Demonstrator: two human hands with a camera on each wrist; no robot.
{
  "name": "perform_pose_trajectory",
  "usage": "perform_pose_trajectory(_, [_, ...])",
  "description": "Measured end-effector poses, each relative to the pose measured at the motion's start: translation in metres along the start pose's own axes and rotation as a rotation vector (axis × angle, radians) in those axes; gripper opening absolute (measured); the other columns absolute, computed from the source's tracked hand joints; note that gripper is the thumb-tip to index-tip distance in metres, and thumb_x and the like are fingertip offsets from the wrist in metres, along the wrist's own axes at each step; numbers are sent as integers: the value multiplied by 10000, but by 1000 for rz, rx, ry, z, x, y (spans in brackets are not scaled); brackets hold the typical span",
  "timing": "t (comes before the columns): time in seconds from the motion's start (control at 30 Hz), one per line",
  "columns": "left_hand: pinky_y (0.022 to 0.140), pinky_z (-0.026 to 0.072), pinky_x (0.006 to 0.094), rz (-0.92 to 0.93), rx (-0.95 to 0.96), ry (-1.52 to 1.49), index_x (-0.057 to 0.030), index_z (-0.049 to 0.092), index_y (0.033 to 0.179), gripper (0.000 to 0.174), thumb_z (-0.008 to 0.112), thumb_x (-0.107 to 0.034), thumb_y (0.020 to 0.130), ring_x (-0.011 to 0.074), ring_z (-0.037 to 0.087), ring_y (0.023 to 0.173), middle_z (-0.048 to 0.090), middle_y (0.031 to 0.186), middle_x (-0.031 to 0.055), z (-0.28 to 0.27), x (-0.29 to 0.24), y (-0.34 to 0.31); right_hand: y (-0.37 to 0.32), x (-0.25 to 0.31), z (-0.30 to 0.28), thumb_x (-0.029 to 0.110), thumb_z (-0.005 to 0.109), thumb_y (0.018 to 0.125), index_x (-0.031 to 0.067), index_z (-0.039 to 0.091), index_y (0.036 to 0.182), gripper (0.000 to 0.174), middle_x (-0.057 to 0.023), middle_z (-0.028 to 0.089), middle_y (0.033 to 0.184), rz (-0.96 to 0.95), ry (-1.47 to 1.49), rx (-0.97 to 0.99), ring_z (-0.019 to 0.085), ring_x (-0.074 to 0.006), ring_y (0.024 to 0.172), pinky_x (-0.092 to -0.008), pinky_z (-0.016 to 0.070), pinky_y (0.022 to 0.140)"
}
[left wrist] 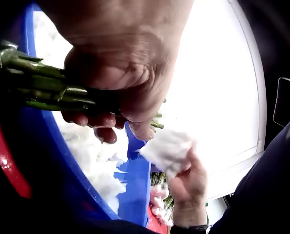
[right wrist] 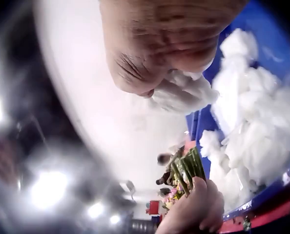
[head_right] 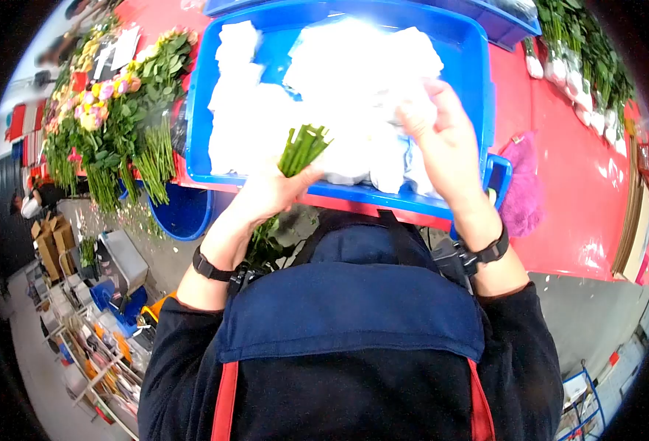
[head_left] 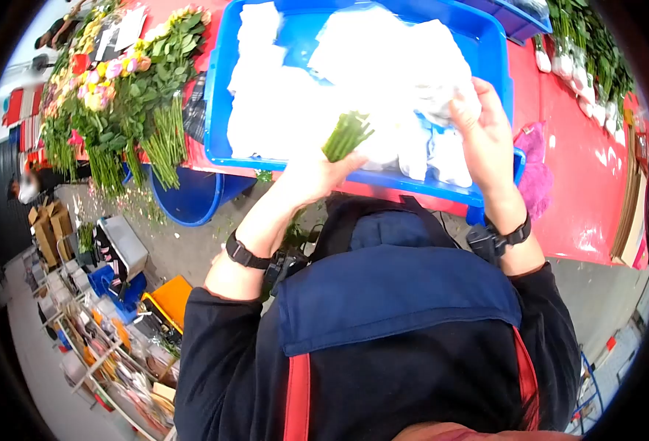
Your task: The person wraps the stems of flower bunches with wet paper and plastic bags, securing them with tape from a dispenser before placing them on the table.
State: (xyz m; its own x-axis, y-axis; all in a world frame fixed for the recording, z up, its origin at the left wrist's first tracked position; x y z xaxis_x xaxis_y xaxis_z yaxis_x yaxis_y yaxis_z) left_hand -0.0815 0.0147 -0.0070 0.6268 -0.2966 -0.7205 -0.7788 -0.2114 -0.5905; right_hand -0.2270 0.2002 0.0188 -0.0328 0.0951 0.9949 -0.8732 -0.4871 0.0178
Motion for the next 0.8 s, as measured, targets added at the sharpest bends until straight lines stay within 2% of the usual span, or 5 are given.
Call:
perform_pose_trajectory(0.2, [418,376,239,152,79,-130,-39,648,933,94,644,-111,872,65,477,478,568,661,-2,17,-18,-4,-24,24,112,145,763,736,64,600,1147,449,-151,605,1161,-445,-571,480,590,-317,1055,-394,473,893])
perform_pose_trajectory(0.33, [445,402,239,239,23,-179,-44,619,1028,179,645,-123,870,65,501,520,584,724,8,17,-12,-8,-8,40,109,174,787,707,61,611,1129,471,-143,623,1157,-516,-598,222,600,-315,1056,-391,473,906])
perform_pose_trajectory(0.43, [488,436,235,156,105,-280,-30,591,1075,252,640,-200,895,87,552,574,616,810,38,17,-4,-15,-7,-17,112,178,787,734,63,610,1120,440,-87,629,1143,-44,-245,345,601,-210,1042,-340,480,890])
perform_pose_trajectory(0.53, [526,472,240,234,241,-787,-3,581,1053,349,563,-336,950,140,603,614,637,875,82,17,11,-23,-12,-30,113,178,776,767,69,566,1187,483,-57,611,1136,85,-105,333,572,-131,1015,-295,488,848])
perform_pose_trajectory(0.8, [510,489,272,62,104,-718,2,578,1031,508,366,-458,1005,180,585,569,635,843,117,17,39,-15,-35,-37,160,83,725,799,21,446,1302,578,-82,598,1127,429,686,379,569,-131,1005,-277,492,812])
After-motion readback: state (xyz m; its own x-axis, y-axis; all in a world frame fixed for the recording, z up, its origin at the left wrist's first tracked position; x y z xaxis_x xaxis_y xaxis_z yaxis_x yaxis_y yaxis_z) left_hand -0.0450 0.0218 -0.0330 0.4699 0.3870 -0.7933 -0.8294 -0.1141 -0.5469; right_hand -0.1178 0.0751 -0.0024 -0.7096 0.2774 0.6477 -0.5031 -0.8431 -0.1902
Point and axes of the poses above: each hand's wrist, its own y-axis towards the middle knuckle, its own z-axis out of the palm, x = y × z, the point moved 9 cm from there along y, towards the middle knuckle
